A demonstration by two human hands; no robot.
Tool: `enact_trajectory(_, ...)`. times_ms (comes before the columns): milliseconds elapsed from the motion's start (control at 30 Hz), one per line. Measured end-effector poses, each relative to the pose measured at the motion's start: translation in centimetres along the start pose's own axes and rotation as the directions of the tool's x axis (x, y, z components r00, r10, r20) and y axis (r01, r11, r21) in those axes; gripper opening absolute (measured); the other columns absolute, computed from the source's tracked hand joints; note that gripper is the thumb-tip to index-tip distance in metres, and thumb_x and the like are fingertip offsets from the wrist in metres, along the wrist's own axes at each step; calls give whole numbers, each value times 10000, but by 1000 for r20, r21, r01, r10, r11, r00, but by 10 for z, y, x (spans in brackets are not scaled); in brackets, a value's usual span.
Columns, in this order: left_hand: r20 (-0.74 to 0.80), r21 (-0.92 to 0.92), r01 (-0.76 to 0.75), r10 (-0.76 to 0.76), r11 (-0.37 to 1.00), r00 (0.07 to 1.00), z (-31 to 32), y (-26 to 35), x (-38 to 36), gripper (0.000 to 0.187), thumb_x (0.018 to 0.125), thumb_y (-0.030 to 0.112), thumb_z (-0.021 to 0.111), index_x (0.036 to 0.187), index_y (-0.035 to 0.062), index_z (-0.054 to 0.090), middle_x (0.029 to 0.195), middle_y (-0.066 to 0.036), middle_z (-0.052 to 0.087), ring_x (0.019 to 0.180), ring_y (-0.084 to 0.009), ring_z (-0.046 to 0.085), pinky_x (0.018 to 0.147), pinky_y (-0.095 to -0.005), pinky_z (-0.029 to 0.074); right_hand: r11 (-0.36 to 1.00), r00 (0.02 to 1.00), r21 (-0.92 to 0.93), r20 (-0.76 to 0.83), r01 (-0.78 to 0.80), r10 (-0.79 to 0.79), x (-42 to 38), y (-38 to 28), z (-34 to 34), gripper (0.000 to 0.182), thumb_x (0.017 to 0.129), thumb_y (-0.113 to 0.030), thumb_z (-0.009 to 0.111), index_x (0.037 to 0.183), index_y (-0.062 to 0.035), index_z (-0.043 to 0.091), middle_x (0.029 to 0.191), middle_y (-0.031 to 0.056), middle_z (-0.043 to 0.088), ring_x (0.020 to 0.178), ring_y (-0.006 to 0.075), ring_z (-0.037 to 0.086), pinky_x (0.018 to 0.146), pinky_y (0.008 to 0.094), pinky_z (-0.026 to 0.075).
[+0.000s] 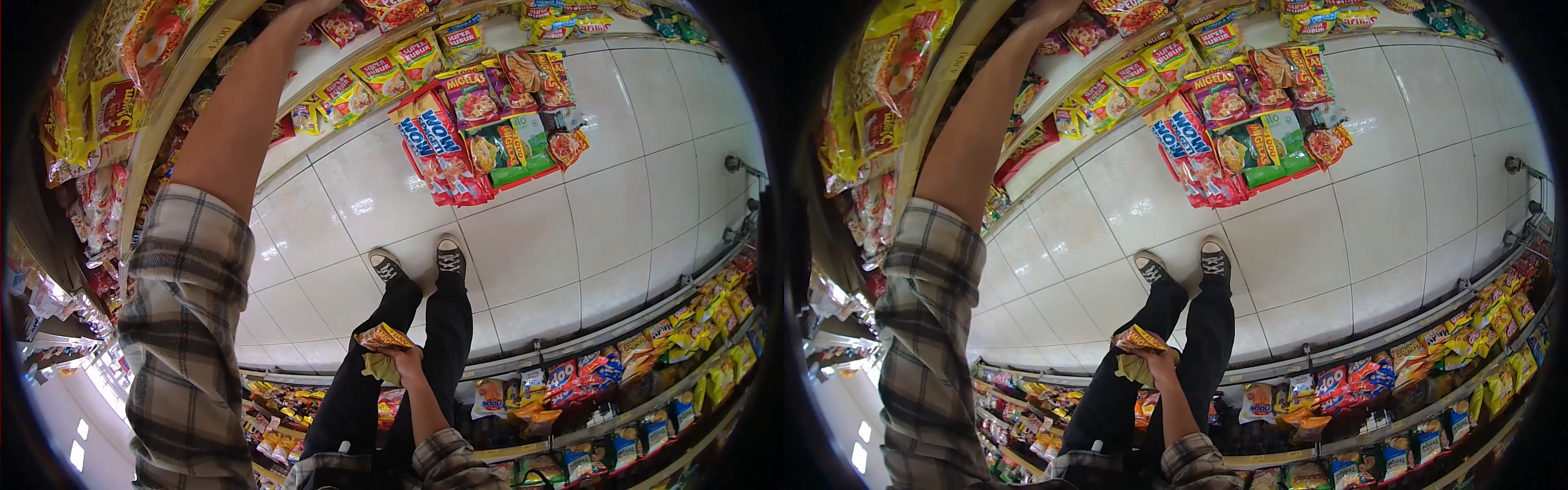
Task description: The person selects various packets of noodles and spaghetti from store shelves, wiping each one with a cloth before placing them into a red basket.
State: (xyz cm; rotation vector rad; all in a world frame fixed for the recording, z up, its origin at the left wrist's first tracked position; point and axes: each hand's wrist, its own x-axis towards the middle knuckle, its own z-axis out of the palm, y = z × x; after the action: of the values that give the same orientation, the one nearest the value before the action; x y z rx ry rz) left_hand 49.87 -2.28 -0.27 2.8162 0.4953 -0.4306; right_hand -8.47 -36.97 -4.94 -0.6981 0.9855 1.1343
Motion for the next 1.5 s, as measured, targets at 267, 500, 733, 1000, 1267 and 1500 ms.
enact_trajectory(267, 206, -245, 61, -10, 968, 979, -21, 35, -48, 520, 1013, 302, 286, 1482, 78, 303, 1536, -155, 263, 1349, -310, 364, 1088, -437, 328, 999, 999, -33, -38, 27, -28, -5, -7, 8, 378, 780, 96, 665, 1144, 37, 582, 1078, 120, 658, 959, 207, 661, 854, 301, 542)
enact_trajectory(500, -398, -580, -192, -70, 792, 915, 29, 4, -113, 317, 914, 164, 541, 1184, -2, 556, 1062, -147, 638, 929, -216, 624, 790, -331, 485, 999, 998, -22, -58, 38, -39, -3, -29, 6, 341, 771, 70, 691, 1097, 78, 591, 1044, 138, 673, 895, 224, 687, 773, 328, 573)
enact_trajectory(733, 307, -800, 89, 277, 594, 910, 133, 1, -321, 432, 859, 155, 699, 1228, 29, 512, 1175, -60, 576, 985, -154, 588, 819, -272, 486, 851, 887, -252, 139, 462, -440, -16, -177, 26, 476, 812, 21, 703, 1239, 35, 494, 1096, 110, 655, 948, 181, 655, 832, 298, 532)
enact_trajectory(1000, 327, -945, 309, 255, 108, 910, 117, -6, -391, 377, 852, 52, 710, 1191, 17, 548, 1054, -48, 650, 939, -122, 630, 834, -273, 522, 568, 812, -580, 427, 584, -399, -37, -274, 108, 491, 829, -34, 723, 1259, 4, 488, 1064, 120, 670, 818, 88, 625, 685, 235, 498)
enact_trajectory(1267, 262, -964, 262, -1, 45, 965, 76, -59, -413, 533, 779, 74, 790, 1242, 25, 529, 1128, -78, 646, 969, -146, 634, 859, -277, 518, 569, 817, -589, 458, 575, -351, -31, -225, 154, 269, 905, -83, 654, 1135, 44, 595, 911, 131, 705, 781, 103, 643, 681, 226, 503)
enact_trajectory(1500, 309, -951, 307, -97, -40, 946, 75, -95, -457, 624, 798, 158, 791, 1318, 33, 469, 1117, -120, 641, 955, -158, 638, 839, -291, 523, 559, 801, -575, 463, 597, -380, -23, -170, 177, 144, 924, -78, 625, 994, 47, 637, 850, 115, 704, 786, 129, 668, 711, 243, 522)
